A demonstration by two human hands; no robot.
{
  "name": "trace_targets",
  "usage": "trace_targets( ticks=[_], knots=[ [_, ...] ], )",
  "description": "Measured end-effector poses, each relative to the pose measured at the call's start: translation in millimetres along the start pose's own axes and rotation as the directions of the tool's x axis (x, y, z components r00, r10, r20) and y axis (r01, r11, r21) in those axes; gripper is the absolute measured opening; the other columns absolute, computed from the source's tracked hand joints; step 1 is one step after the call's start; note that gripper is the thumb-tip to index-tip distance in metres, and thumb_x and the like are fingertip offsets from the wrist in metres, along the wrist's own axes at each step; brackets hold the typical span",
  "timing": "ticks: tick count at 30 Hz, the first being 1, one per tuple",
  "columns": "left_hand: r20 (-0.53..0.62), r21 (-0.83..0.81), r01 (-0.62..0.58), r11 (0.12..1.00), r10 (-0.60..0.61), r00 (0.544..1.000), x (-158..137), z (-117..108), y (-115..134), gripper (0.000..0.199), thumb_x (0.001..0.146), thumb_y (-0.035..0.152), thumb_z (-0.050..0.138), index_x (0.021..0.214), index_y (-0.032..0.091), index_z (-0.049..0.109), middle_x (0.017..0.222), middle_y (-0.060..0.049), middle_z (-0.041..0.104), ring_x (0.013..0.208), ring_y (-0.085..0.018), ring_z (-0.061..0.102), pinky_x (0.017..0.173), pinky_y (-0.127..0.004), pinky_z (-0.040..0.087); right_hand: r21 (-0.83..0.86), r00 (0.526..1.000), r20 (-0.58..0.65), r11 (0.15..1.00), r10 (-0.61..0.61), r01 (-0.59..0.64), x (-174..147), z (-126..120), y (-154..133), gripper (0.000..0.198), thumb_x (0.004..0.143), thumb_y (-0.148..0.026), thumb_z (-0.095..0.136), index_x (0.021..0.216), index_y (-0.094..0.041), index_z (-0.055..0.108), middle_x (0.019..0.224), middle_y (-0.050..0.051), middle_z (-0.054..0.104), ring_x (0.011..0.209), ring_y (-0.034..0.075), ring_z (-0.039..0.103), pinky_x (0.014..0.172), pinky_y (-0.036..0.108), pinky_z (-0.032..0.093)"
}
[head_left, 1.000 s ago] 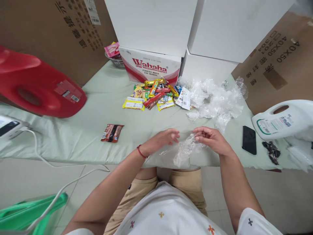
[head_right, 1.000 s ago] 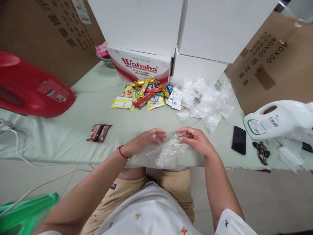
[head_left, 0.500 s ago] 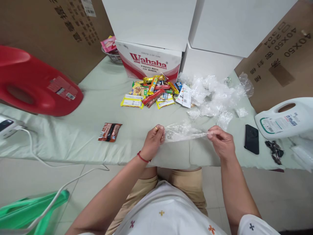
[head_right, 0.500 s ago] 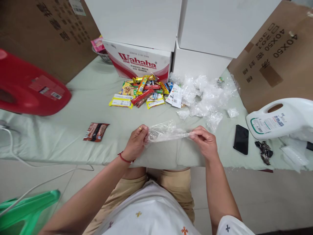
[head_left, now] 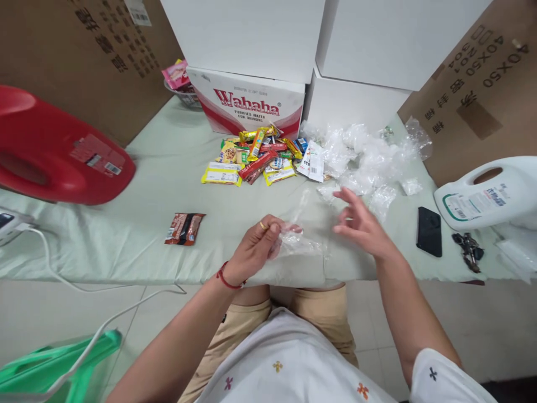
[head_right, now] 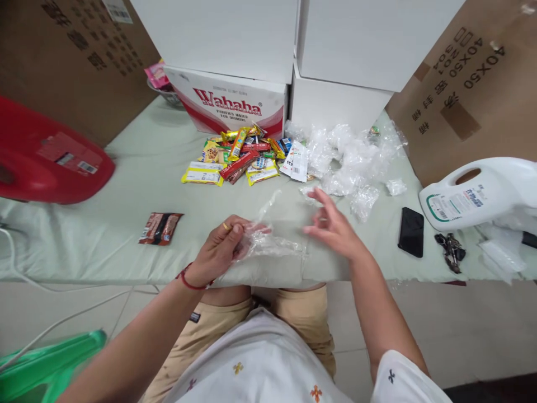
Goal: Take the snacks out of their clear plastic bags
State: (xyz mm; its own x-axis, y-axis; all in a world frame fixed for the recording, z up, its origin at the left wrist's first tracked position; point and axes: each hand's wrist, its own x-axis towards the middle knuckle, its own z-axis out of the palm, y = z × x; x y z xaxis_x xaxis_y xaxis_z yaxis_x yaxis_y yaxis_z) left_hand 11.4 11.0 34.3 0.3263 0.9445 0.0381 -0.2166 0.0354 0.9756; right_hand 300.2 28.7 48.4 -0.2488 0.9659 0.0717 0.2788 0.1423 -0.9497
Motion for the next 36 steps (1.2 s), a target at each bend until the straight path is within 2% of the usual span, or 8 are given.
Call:
trace_targets(
  ticks=[5, 9, 15, 23, 26, 30, 33, 36],
  knots=[
    [0.187, 0.388, -0.132, 0.912, 0.062, 0.98, -6.8, -4.6, 23.2, 0.058, 0.101, 0.067, 0.047, 0.093, 0.018, 0.077, 0.074, -0.004, 0.067, 0.054, -0.011, 0.046, 0.055, -0.026, 0.039, 0.058, 0.911, 0.403, 0.996, -0.084, 0.066, 68.6, 28.3, -26.3, 0.059, 0.085, -0.062, 0.073, 0.131, -0.025, 0.072, 0.104, 0.007, 0.073, 0.071, 0.014, 0.06, 0.067, 0.028, 0.052],
    [-0.032, 0.592, -0.18, 0.785, 0.247, 0.969, -9.9, -31.3, 46.7, 0.062, 0.106, 0.06, 0.037, 0.075, 0.019, 0.072, 0.068, -0.005, 0.064, 0.057, -0.015, 0.052, 0.058, -0.029, 0.041, -0.212, 0.917, 0.224, 0.901, -0.331, 0.377, 66.4, 18.9, -62.6, 0.039, 0.096, -0.061, 0.061, 0.095, -0.027, 0.082, 0.099, 0.008, 0.073, 0.091, 0.023, 0.066, 0.085, 0.039, 0.054],
    [0.195, 0.853, -0.324, 0.409, 0.326, 0.925, -33.1, -41.6, 38.7, 0.022, 0.089, 0.041, 0.072, 0.074, 0.025, 0.072, 0.087, -0.007, 0.077, 0.07, -0.02, 0.066, 0.068, -0.032, 0.051, -0.487, 0.847, 0.101, 0.717, -0.521, 0.499, -18.7, 19.8, -36.5, 0.024, 0.099, -0.024, 0.061, 0.109, -0.035, 0.08, 0.105, 0.009, 0.073, 0.094, 0.025, 0.066, 0.084, 0.043, 0.054],
    [0.064, 0.849, -0.174, 0.5, 0.23, 0.971, -60.4, -28.2, -46.0, 0.026, 0.104, 0.031, 0.049, 0.104, 0.025, 0.074, 0.119, -0.009, 0.077, 0.107, -0.023, 0.074, 0.084, -0.032, 0.059, -0.511, 0.98, 0.076, 0.837, -0.182, 0.195, -78.6, 17.8, 33.0, 0.046, 0.086, -0.007, 0.048, 0.117, -0.029, 0.074, 0.144, 0.01, 0.06, 0.114, 0.028, 0.06, 0.093, 0.049, 0.055],
    [-0.013, 0.875, -0.169, 0.454, 0.37, 0.929, -62.7, -13.4, -51.8, 0.019, 0.101, 0.03, 0.056, 0.089, 0.025, 0.071, 0.106, -0.008, 0.076, 0.095, -0.021, 0.072, 0.082, -0.034, 0.057, -0.519, 0.964, -0.096, 0.839, -0.248, 0.164, -72.1, 21.9, 10.4, 0.044, 0.089, -0.016, 0.057, 0.129, -0.029, 0.066, 0.147, 0.011, 0.055, 0.133, 0.034, 0.051, 0.108, 0.056, 0.046],
    [-0.156, 0.939, -0.03, 0.342, 0.504, 0.85, -61.0, 4.2, -53.6, 0.018, 0.093, 0.037, 0.071, 0.085, 0.022, 0.064, 0.098, -0.009, 0.068, 0.085, -0.021, 0.065, 0.071, -0.032, 0.051, -0.59, 0.939, 0.183, 0.731, -0.292, 0.343, -41.7, 58.7, 4.3, 0.068, 0.088, -0.032, 0.073, 0.151, -0.022, 0.05, 0.155, 0.017, 0.049, 0.151, 0.041, 0.031, 0.121, 0.065, 0.031],
    [-0.232, 0.945, 0.034, 0.324, 0.595, 0.77, -51.1, 7.6, -50.1, 0.028, 0.085, 0.043, 0.079, 0.1, 0.022, 0.066, 0.114, -0.014, 0.066, 0.107, -0.029, 0.063, 0.091, -0.042, 0.05, -0.539, 0.93, 0.197, 0.758, -0.311, 0.368, -21.0, 87.0, 18.0, 0.036, 0.097, -0.025, 0.062, 0.133, -0.025, 0.066, 0.136, 0.014, 0.063, 0.14, 0.035, 0.046, 0.114, 0.059, 0.041],
    [-0.231, 0.902, -0.007, 0.433, 0.496, 0.837, -34.3, 4.1, -38.5, 0.023, 0.089, 0.044, 0.073, 0.101, 0.025, 0.07, 0.113, -0.012, 0.071, 0.113, -0.031, 0.064, 0.101, -0.046, 0.045, -0.345, 0.949, 0.135, 0.884, -0.285, 0.315, -10.7, 96.5, 25.2, 0.025, 0.104, -0.029, 0.051, 0.113, -0.027, 0.074, 0.12, 0.011, 0.067, 0.115, 0.025, 0.061, 0.097, 0.043, 0.053]
  ],
)
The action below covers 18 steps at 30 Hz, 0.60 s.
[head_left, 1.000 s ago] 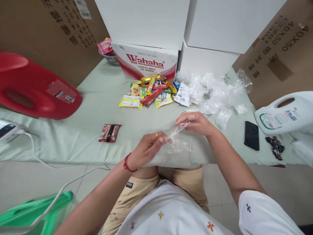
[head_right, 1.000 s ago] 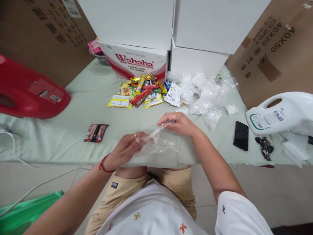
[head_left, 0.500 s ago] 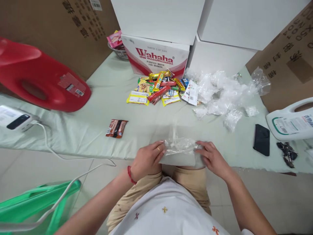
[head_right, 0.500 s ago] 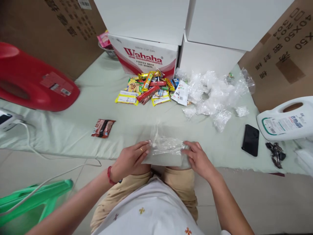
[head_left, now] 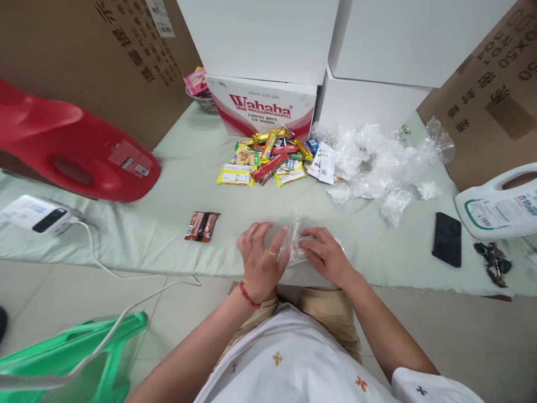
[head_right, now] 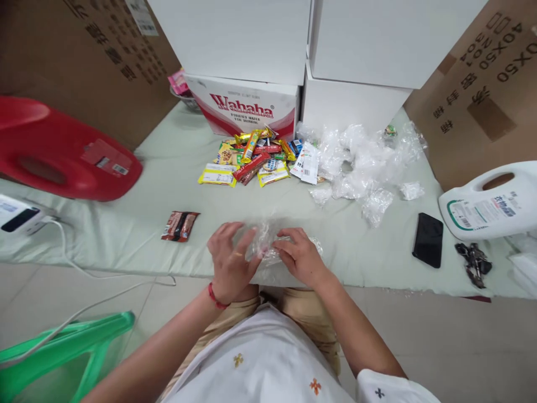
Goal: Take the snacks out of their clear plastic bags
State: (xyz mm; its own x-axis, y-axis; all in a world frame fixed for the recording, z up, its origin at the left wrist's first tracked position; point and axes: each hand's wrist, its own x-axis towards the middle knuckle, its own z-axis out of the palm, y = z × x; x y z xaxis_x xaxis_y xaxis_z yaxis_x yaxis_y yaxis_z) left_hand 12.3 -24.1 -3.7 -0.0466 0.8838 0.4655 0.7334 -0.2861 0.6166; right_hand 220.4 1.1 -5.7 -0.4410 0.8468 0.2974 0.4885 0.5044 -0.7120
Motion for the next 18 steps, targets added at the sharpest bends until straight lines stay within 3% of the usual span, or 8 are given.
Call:
trace_targets(
  ticks=[2, 4, 7, 10, 13, 15, 16, 18],
  knots=[
    [0.133, -0.162, 0.153, 0.975, -0.132, 0.982, 14.8, -2.8, -0.7, 0.021, 0.097, 0.044, 0.062, 0.092, 0.025, 0.07, 0.084, -0.005, 0.073, 0.086, -0.024, 0.068, 0.086, -0.037, 0.048, 0.176, 0.991, -0.031, 0.977, 0.127, -0.119, 2.5, -4.5, 2.1, 0.028, 0.104, -0.041, 0.052, 0.105, -0.025, 0.076, 0.109, 0.009, 0.066, 0.096, 0.021, 0.063, 0.083, 0.035, 0.055],
    [0.196, -0.288, 0.361, 0.887, -0.314, 0.929, 26.4, -5.6, -5.3, 0.03, 0.101, 0.048, 0.055, 0.085, 0.024, 0.066, 0.06, 0.002, 0.062, 0.06, -0.017, 0.059, 0.067, -0.03, 0.044, 0.345, 0.937, -0.056, 0.887, 0.346, -0.307, 3.0, -13.9, 6.3, 0.035, 0.101, -0.053, 0.057, 0.099, -0.023, 0.075, 0.091, 0.005, 0.064, 0.075, 0.017, 0.058, 0.067, 0.03, 0.05],
    [0.212, -0.394, 0.565, 0.725, -0.526, 0.823, 35.6, -6.4, -22.4, 0.038, 0.099, 0.056, 0.055, 0.079, 0.024, 0.059, 0.05, 0.006, 0.049, 0.048, -0.014, 0.047, 0.055, -0.026, 0.038, 0.548, 0.759, -0.054, 0.655, 0.648, -0.52, -0.9, -27.3, 20.9, 0.043, 0.091, -0.064, 0.066, 0.093, -0.022, 0.072, 0.067, -0.002, 0.052, 0.054, 0.012, 0.041, 0.049, 0.025, 0.035],
    [0.26, -0.395, 0.662, 0.637, -0.613, 0.746, 35.7, -7.2, -46.2, 0.039, 0.096, 0.057, 0.058, 0.077, 0.023, 0.055, 0.053, 0.007, 0.045, 0.049, -0.014, 0.045, 0.053, -0.026, 0.037, 0.6, 0.64, -0.046, 0.533, 0.767, -0.596, -9.5, -32.3, 39.4, 0.048, 0.082, -0.069, 0.071, 0.083, -0.021, 0.066, 0.059, -0.005, 0.046, 0.05, 0.011, 0.033, 0.045, 0.026, 0.027],
    [-0.03, -0.252, 0.572, 0.781, -0.597, 0.802, 30.9, -17.1, -57.9, 0.027, 0.09, 0.047, 0.067, 0.088, 0.021, 0.059, 0.075, 0.001, 0.059, 0.068, -0.017, 0.056, 0.067, -0.03, 0.046, 0.535, 0.643, -0.055, 0.566, 0.764, -0.627, -15.4, -30.1, 49.5, 0.05, 0.081, -0.07, 0.07, 0.078, -0.021, 0.065, 0.059, -0.004, 0.047, 0.052, 0.012, 0.036, 0.048, 0.026, 0.029],
    [-0.269, -0.09, 0.39, 0.917, -0.399, 0.877, 28.5, -26.5, -52.7, 0.02, 0.09, 0.038, 0.067, 0.099, 0.02, 0.062, 0.092, -0.005, 0.065, 0.083, -0.02, 0.06, 0.08, -0.035, 0.048, 0.478, 0.672, -0.053, 0.609, 0.739, -0.632, -14.5, -28.0, 50.2, 0.048, 0.084, -0.068, 0.068, 0.08, -0.02, 0.067, 0.06, -0.003, 0.048, 0.055, 0.013, 0.039, 0.052, 0.027, 0.031],
    [-0.285, -0.02, 0.264, 0.964, -0.259, 0.923, 28.4, -29.8, -47.3, 0.016, 0.092, 0.034, 0.064, 0.102, 0.021, 0.063, 0.097, -0.007, 0.066, 0.089, -0.022, 0.061, 0.085, -0.038, 0.048, 0.452, 0.689, -0.048, 0.631, 0.724, -0.631, -12.8, -27.8, 49.8, 0.047, 0.086, -0.067, 0.066, 0.081, -0.02, 0.068, 0.061, -0.003, 0.049, 0.057, 0.014, 0.04, 0.054, 0.027, 0.031],
    [-0.091, 0.047, -0.016, 0.999, 0.02, 0.996, 30.9, -29.8, -36.4, 0.015, 0.096, 0.03, 0.059, 0.106, 0.023, 0.068, 0.104, -0.009, 0.071, 0.102, -0.025, 0.065, 0.095, -0.042, 0.047, 0.393, 0.724, -0.04, 0.677, 0.689, -0.623, -8.6, -30.6, 50.3, 0.044, 0.088, -0.063, 0.064, 0.08, -0.02, 0.068, 0.061, -0.003, 0.048, 0.058, 0.014, 0.041, 0.056, 0.028, 0.032]
  ],
)
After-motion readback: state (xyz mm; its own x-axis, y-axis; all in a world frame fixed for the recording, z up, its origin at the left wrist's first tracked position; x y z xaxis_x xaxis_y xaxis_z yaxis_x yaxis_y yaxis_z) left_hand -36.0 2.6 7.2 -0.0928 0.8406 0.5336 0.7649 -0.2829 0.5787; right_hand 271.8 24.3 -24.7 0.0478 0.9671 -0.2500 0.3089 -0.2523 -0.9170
